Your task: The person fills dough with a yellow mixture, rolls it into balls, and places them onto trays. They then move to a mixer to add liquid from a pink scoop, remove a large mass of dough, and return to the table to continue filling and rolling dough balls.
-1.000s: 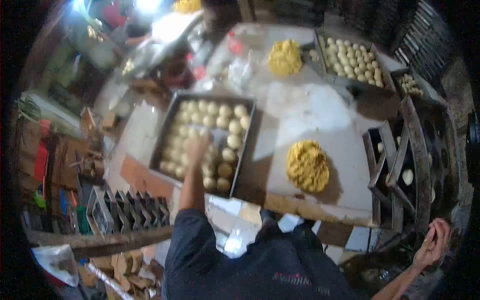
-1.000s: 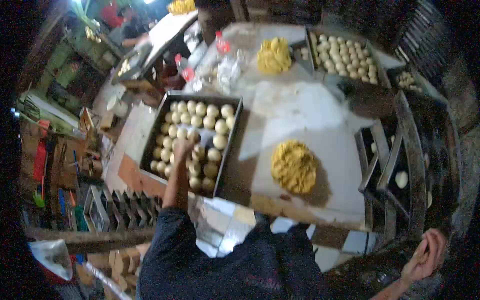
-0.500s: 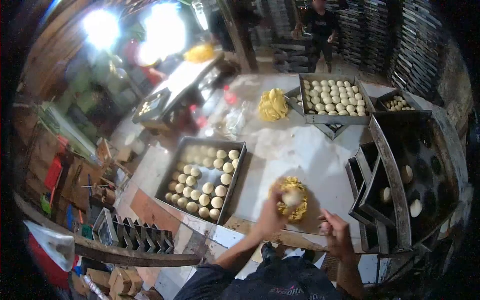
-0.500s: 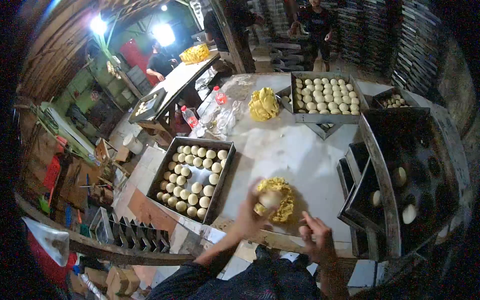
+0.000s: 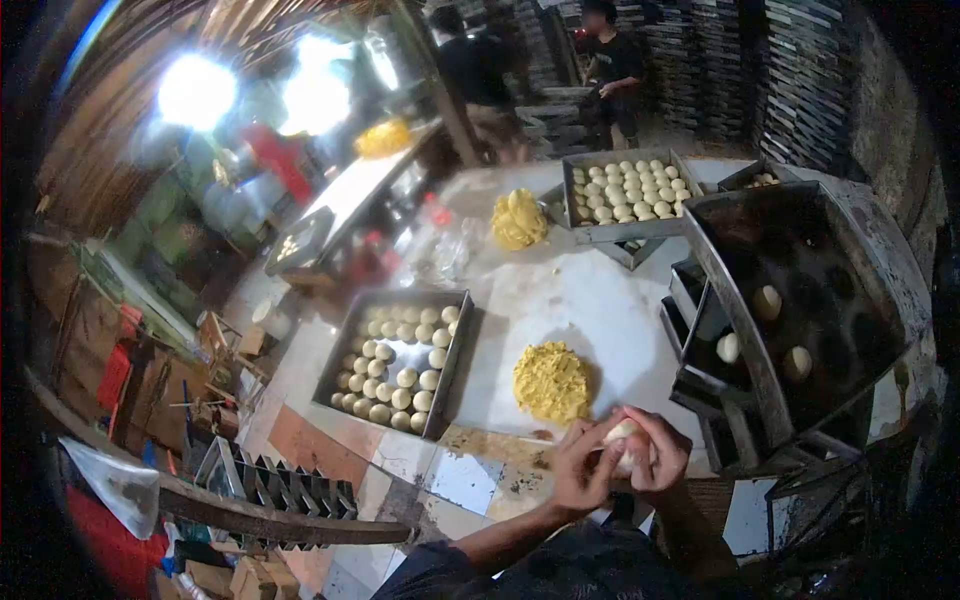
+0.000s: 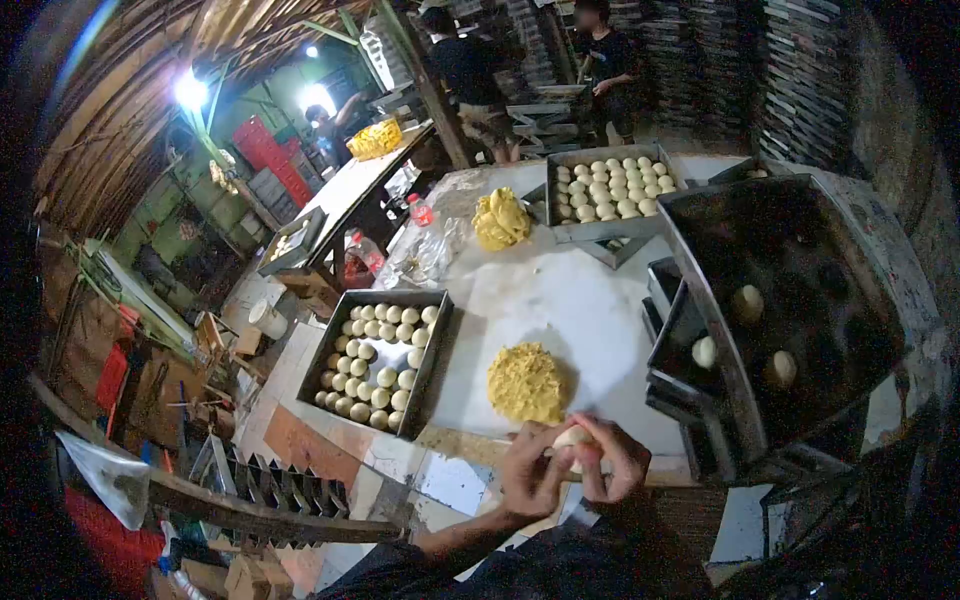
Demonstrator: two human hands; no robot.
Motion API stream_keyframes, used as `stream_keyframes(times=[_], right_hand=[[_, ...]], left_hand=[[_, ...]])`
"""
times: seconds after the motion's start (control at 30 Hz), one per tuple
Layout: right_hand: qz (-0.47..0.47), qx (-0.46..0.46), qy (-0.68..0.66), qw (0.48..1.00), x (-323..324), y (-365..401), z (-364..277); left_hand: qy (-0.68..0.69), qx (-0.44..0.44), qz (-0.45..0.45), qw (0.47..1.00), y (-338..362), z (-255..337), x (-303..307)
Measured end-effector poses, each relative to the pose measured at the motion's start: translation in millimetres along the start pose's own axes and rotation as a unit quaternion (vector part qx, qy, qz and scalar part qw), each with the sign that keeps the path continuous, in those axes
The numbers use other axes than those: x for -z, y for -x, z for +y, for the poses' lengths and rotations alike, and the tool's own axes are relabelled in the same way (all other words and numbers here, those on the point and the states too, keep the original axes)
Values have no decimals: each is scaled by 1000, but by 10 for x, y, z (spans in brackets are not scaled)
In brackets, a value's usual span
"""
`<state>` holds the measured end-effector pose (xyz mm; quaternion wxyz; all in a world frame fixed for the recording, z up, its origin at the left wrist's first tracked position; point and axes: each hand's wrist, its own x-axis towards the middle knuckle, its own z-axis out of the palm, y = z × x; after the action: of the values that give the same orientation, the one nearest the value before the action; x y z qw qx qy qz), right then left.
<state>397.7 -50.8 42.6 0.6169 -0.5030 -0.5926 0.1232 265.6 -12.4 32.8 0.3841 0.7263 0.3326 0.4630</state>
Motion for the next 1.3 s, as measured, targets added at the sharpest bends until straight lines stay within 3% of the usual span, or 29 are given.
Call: stream_keyframes(times=[0.03, 0.1, 0.13, 0.17, 0.23, 0.27, 0.3, 0.37, 0.43, 0.47, 0.5, 0.53, 0.57, 0.63, 0.67, 0.7, 0.77, 0.8, 0.87, 0.9, 1.03, 1.1, 1.23, 1.3], right_hand=[[34, 33, 3, 999, -118, 78, 9], [95, -74, -56, 991, -420, 203, -192], [97, -14, -51, 994, -623, 248, -173], [30, 67, -60, 995, -761, 171, -339], [73, -5, -118, 990, -1406, 455, -28], [14, -66, -151, 986, -1644, 507, -18], [-44, -129, -181, 974, -1832, 480, -61], [-92, 61, 40, 993, -1931, 357, -456], [-93, -30, -88, 991, -2129, 430, -591], [-70, 2, -88, 994, -2275, 487, -549], [-47, 36, -87, 994, -2405, 553, -474], [-78, 32, -118, 989, -2446, 598, -450], [-114, -4, -92, 989, -2451, 615, -382], [-236, -188, -199, 932, -2372, 570, -204], [-280, -190, -180, 924, -2274, 512, -39], [-252, -174, -137, 942, -2220, 535, 208], [-190, -73, 78, 976, -1933, 345, 490], [-194, -126, 133, 964, -1778, 240, 725], [-85, -134, 181, 971, -1621, -68, 1197], [-82, -135, 175, 972, -1610, -268, 1400], [-217, -121, 321, 914, -1718, -671, 1834], [-242, -97, 303, 917, -1735, -721, 1977], [-242, -162, 283, 914, -1644, -798, 2111], [-173, -312, 72, 931, -1421, -897, 2062]], left_hand=[[-21, -40, -5, 999, 160, -116, 34], [251, 3, 28, 968, 251, 117, 185], [181, -35, -53, 981, 244, 26, 443], [120, -50, -51, 990, 303, -69, 615], [121, 125, -33, 984, 577, 30, 997], [46, 127, 11, 991, 659, 28, 1186], [-51, 51, 39, 997, 770, -44, 1400], [170, 184, 66, 966, 1013, -15, 1721], [411, 265, 161, 857, 1193, -233, 1937], [370, 228, 157, 887, 1231, -313, 1941], [303, 262, 110, 910, 1328, -451, 1928], [341, 268, 95, 896, 1374, -562, 1911], [380, 273, 84, 880, 1385, -635, 1877], [519, 307, 102, 791, 1269, -715, 1981], [525, 328, 97, 780, 1231, -752, 2022], [536, 321, 85, 776, 1166, -771, 2034], [484, 339, 87, 802, 1028, -754, 2070], [484, 341, 88, 801, 940, -802, 2070], [479, 293, 58, 826, 705, -882, 2051], [472, 293, 56, 829, 558, -910, 2029], [421, 314, 53, 849, 10, -1039, 1896], [443, 308, 15, 842, -188, -1207, 1815], [432, 325, -4, 842, -549, -1422, 1552], [398, 337, -3, 853, -669, -1471, 1437]])
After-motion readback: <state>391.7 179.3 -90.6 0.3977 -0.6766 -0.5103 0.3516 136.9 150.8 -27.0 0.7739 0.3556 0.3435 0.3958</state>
